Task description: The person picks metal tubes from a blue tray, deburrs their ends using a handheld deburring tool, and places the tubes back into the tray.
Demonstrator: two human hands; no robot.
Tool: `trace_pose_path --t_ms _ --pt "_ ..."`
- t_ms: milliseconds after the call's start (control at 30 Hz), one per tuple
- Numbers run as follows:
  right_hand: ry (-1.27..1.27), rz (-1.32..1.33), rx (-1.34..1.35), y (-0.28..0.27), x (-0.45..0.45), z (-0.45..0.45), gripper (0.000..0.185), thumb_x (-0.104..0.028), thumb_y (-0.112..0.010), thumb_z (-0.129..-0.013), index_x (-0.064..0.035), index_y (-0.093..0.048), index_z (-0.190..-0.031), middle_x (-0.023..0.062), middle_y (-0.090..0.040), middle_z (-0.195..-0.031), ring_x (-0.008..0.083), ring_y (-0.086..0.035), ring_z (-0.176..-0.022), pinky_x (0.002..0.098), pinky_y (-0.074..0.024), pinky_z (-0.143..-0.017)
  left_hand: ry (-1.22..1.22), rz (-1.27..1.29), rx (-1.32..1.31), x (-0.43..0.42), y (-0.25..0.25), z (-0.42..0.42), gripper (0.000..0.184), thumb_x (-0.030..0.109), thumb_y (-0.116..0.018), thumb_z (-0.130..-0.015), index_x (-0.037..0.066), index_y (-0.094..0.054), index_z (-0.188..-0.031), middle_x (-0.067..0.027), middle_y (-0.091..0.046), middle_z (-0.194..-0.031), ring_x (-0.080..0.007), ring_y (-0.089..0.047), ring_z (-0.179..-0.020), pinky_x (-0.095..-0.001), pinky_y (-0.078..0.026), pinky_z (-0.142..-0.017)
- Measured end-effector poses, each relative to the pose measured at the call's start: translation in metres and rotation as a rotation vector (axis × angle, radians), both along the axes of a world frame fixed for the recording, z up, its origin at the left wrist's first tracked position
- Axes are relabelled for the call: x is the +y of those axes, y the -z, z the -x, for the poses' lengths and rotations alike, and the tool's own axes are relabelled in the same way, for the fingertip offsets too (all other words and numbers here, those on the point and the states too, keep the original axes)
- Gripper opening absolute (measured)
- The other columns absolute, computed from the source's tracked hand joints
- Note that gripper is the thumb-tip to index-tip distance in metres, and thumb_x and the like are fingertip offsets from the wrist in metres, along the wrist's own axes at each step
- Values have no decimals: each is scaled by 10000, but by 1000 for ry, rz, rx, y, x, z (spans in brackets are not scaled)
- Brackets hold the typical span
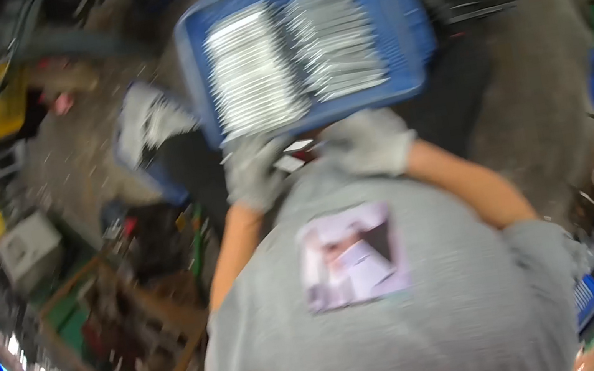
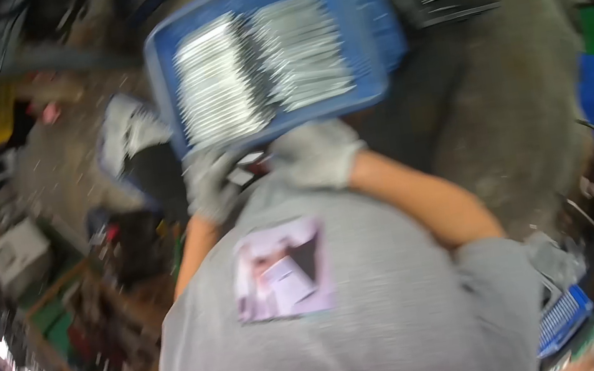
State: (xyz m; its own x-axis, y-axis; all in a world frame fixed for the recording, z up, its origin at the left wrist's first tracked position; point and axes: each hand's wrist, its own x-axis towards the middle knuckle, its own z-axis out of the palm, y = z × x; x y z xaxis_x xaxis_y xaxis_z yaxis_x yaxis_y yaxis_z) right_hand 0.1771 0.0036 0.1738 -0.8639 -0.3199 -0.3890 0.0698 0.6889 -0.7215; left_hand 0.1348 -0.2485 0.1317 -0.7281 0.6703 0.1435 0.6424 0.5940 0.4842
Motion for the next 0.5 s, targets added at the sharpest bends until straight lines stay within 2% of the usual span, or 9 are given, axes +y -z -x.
trace_pose_path --t_ms 33,67,133,200,233,300,367,433,500 --pt "45 -33 5 2 0 3 287 -336 -654 -915 -132 -791 -1063 163 -757 -961 360 -731 -848 464 -586 -766 -36 31 -127 -4 13 3 489 14 -638 -669 120 -740 -1136 -131 -649 -1034 -340 -609 -1001 -487 -482 -878" --pt "112 -31 190 13 -1 0 280 -339 -652 -922 -112 -783 -1021 168 -751 -931 372 -729 -836 475 -583 -765 -57 130 -136 2 -1 9 456 13 -642 -677 118 -738 -1109 -129 -663 -1017 -341 -615 -980 -480 -481 -877" --pt "200 -95 199 19 -4 2 273 -336 -656 -923 -80 -751 -934 172 -730 -853 405 -711 -790 509 -567 -740 -62 39 52 6 16 22 314 60 -718 -762 141 -728 -1066 -112 -668 -937 -358 -642 -932 -453 -494 -870" --pt "216 -127 204 31 -2 -1 272 -370 -614 -954 -145 -767 -953 170 -743 -896 394 -724 -832 522 -573 -767 -121 79 -11 2 34 31 316 69 -740 -790 161 -719 -1091 -106 -664 -947 -361 -659 -961 -458 -516 -859" --pt "223 -109 196 24 0 -4 272 -362 -619 -952 -132 -763 -943 168 -743 -890 394 -723 -832 521 -570 -767 -109 48 3 7 32 33 316 69 -740 -790 161 -719 -1091 -106 -664 -947 -361 -659 -961 -458 -516 -859" --pt "215 -78 243 25 0 -8 248 -335 -643 -946 -111 -745 -923 168 -724 -822 399 -704 -794 515 -549 -721 -210 199 -170 5 33 37 353 40 -730 -791 165 -699 -1119 -107 -660 -1016 -361 -662 -1002 -471 -536 -857" --pt "226 -80 266 43 -2 -16 247 -337 -647 -945 -112 -748 -932 165 -726 -824 396 -707 -796 513 -550 -720 -193 202 -191 2 41 38 358 40 -727 -790 157 -691 -1127 -109 -651 -1048 -364 -661 -1016 -472 -539 -861" --pt "230 -67 280 43 -4 -16 246 -338 -651 -945 -113 -751 -941 163 -728 -825 393 -709 -798 511 -551 -719 -163 236 -232 1 41 37 363 39 -719 -790 141 -677 -1136 -122 -628 -1103 -369 -648 -1045 -468 -542 -874" --pt "205 -74 241 37 -5 -21 250 -340 -652 -947 -112 -755 -962 157 -735 -833 386 -715 -805 506 -554 -719 -168 224 -240 1 38 36 323 63 -723 -805 123 -681 -1119 -129 -634 -1089 -372 -646 -1045 -464 -535 -884"
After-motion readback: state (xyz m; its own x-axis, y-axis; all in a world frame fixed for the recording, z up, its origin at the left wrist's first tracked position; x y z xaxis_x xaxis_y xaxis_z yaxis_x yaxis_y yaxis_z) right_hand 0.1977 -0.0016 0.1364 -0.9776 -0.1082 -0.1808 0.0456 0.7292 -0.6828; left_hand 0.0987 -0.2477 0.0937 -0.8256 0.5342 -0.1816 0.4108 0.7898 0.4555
